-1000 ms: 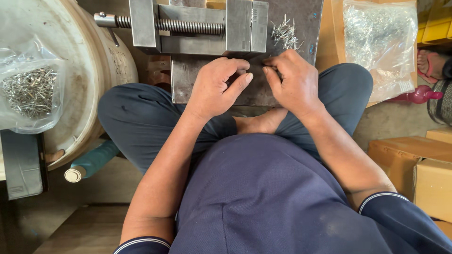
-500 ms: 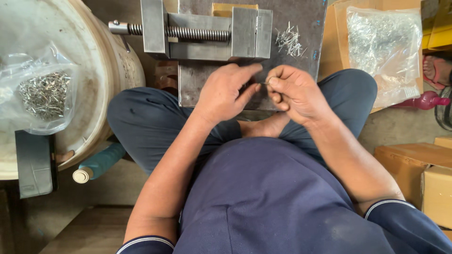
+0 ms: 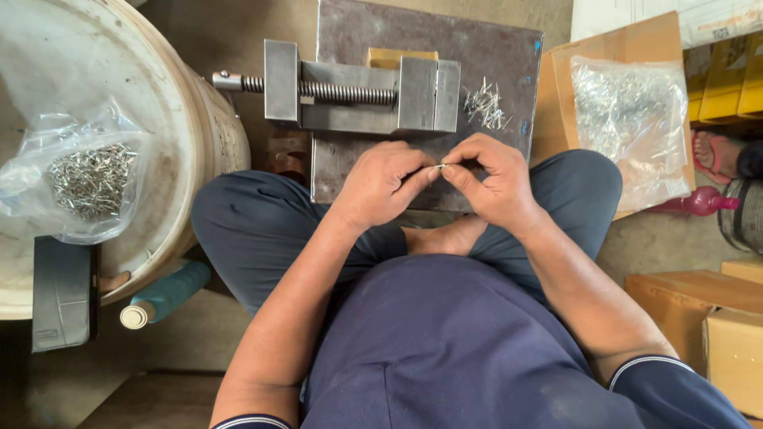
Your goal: The person sits on the floor and uses a bench vise to assemble small metal components. They pick up individual metal pieces from a pile, place them into the vise jaws, and tighten the screw mechanism to secure them.
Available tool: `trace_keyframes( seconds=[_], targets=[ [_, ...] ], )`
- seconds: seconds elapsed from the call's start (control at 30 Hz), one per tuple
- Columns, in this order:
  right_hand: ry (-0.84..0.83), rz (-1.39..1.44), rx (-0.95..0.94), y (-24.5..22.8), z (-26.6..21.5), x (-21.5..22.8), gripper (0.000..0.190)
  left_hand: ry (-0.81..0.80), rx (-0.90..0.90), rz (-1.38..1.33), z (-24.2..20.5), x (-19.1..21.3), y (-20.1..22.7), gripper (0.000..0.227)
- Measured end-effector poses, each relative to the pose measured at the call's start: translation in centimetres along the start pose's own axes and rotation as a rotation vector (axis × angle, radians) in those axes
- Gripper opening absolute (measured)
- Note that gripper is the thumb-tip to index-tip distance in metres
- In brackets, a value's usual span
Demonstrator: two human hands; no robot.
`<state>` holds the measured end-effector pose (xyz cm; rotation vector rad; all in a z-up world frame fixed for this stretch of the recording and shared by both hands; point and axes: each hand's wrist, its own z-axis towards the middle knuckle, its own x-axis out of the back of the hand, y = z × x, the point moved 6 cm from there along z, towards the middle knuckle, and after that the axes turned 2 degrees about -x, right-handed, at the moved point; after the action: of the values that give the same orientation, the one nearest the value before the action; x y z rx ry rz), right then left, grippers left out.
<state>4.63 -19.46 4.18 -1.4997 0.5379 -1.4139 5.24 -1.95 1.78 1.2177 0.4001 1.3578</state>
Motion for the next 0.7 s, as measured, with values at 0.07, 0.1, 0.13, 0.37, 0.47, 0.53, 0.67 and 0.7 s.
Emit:
trace_keyframes(
  seconds=[0.07, 0.1, 0.13, 0.37, 0.47, 0.53, 0.67, 0.7],
  targets=[
    [0.075, -0.113, 0.047, -1.4, 1.0, 1.2, 0.009, 0.039, 0.036, -0.050, -0.2, 0.3, -0.1, 0.022],
    [0.112, -0.168, 0.069, -2.1, 1.6, 1.7, 0.008, 0.057, 0.055, -0.074, -0.3, 0.5, -0.2, 0.026],
    [0.117, -0.209, 0.085, -2.6, 2.3, 2.1, 0.009, 0.066, 0.087, -0.087, -0.4, 0.5, -0.3, 0.027],
    [0.072, -0.376, 0.110, -4.4, 7.1, 3.0, 0.010, 0.093, 0.163, -0.127, -0.5, 0.5, -0.8, 0.024],
    [0.047, -0.425, 0.122, -5.0, 7.8, 2.7, 0.009, 0.096, 0.167, -0.137, -0.5, 0.5, -0.9, 0.023],
    [0.040, -0.462, 0.156, -5.4, 7.9, 2.6, 0.008, 0.097, 0.168, -0.140, -0.5, 0.5, -1.0, 0.023],
    [0.033, -0.518, 0.209, -5.8, 7.9, 2.5, 0.006, 0.103, 0.150, -0.142, -0.4, 0.6, -0.9, 0.023],
    [0.030, -0.535, 0.220, -5.7, 7.8, 2.5, 0.006, 0.105, 0.146, -0.141, -0.4, 0.6, -0.8, 0.023]
  ],
)
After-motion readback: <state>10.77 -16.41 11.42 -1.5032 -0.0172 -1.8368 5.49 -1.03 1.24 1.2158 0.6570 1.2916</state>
